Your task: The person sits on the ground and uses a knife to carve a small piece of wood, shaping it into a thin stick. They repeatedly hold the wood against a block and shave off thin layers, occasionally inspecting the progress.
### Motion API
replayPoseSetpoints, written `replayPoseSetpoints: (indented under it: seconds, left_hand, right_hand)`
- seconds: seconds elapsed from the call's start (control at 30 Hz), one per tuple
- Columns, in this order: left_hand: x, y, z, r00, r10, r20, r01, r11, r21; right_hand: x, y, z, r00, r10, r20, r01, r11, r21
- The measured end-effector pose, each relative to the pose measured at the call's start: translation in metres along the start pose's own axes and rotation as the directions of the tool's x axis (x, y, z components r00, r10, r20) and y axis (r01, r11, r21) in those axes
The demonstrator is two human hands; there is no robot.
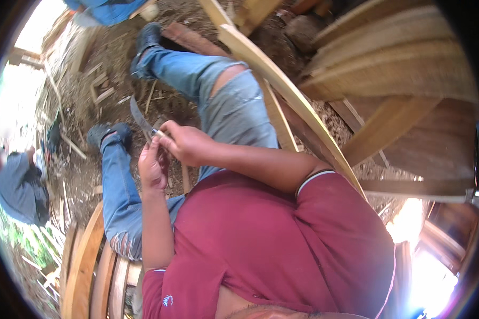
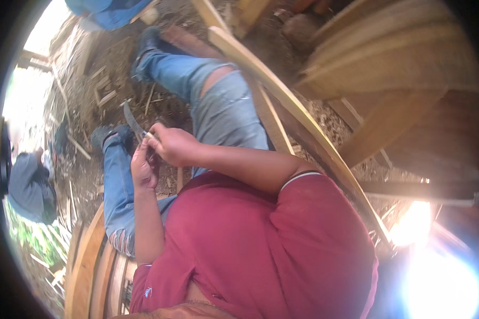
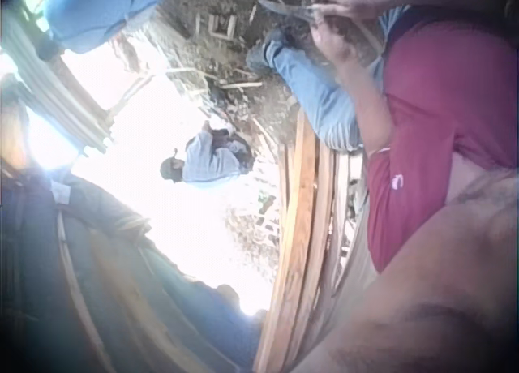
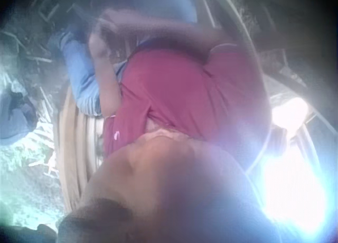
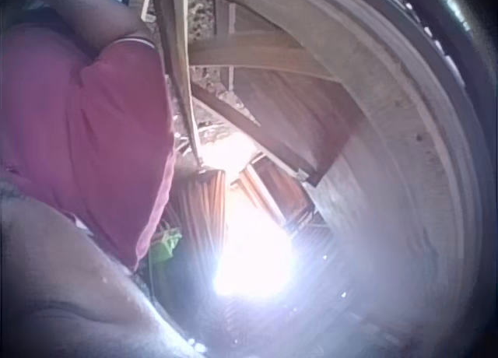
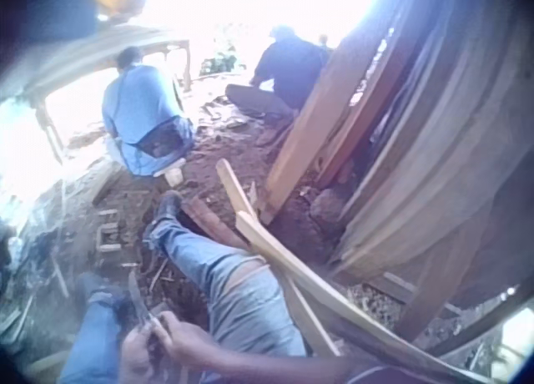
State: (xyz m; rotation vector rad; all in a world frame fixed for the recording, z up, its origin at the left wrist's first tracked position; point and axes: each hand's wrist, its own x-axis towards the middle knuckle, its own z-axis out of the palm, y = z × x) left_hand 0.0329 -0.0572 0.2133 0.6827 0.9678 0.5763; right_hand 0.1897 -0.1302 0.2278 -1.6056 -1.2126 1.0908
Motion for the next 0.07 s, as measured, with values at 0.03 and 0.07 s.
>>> replayPoseSetpoints:
  seconds: [0.03, 0.07]
  left_hand:
    - [-0.002, -0.005, 0.011, 1.0, -0.022, -0.005, 0.022, 1.0, 0.004]
    - [-0.004, -0.008, 0.024, 0.999, -0.043, -0.012, 0.043, 0.999, 0.008]
  right_hand:
    - [-0.009, 0.004, -0.004, 1.0, -0.017, -0.025, 0.015, 0.995, -0.097]
    - [-0.017, 0.007, -0.013, 0.999, 0.038, -0.018, -0.04, 0.987, -0.157]
